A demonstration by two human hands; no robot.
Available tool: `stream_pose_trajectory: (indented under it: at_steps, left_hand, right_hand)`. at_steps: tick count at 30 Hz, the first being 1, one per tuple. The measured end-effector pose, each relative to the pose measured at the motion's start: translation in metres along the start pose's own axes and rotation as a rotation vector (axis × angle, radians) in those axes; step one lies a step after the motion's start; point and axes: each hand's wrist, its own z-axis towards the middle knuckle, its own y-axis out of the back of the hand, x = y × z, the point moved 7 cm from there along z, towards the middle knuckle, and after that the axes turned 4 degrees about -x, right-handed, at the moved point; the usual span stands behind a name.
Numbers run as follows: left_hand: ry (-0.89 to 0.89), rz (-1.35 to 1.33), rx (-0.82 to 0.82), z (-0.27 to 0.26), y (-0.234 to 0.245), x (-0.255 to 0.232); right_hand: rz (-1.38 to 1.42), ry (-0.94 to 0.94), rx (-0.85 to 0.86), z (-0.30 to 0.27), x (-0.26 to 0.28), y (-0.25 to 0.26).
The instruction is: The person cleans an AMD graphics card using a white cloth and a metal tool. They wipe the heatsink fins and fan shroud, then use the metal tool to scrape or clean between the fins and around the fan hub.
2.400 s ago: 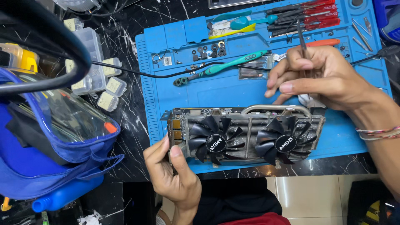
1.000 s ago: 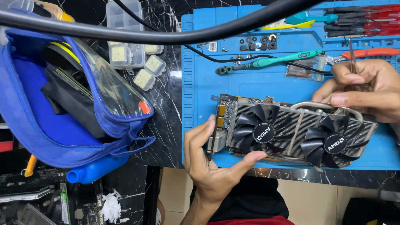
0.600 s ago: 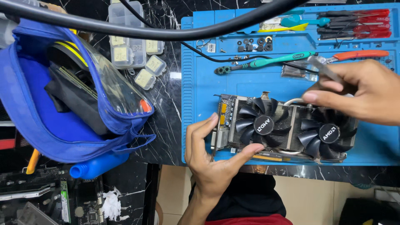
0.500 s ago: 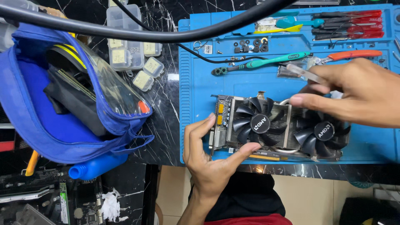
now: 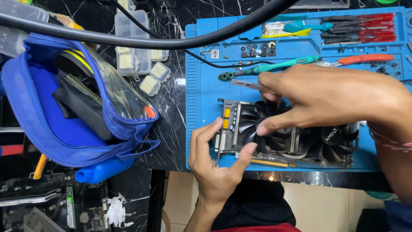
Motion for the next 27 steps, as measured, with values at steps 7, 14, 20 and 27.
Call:
stream_pose_trajectory:
  at_steps: [7,14,20,27]
  left_hand:
    - [-0.053,0.031,-0.042,-0.006,-0.005,-0.002]
    - [-0.109,0.092,-0.079,-0.01,-0.009,-0.006]
    - [-0.145,0.128,-0.089,-0.011,-0.01,-0.007]
    - [-0.144,0.183,-0.081,-0.008,-0.011,-0.01]
  right_hand:
    - [0.002,0.037,-0.009,0.008,-0.005,-0.007]
    - [-0.007,0.009,0.005,0.008,-0.009,-0.007]
    - [0.038,0.213,-0.136,0.024,-0.016,-0.011]
    - [0.067,0.1,-0.105,0.011,-0.009,0.001]
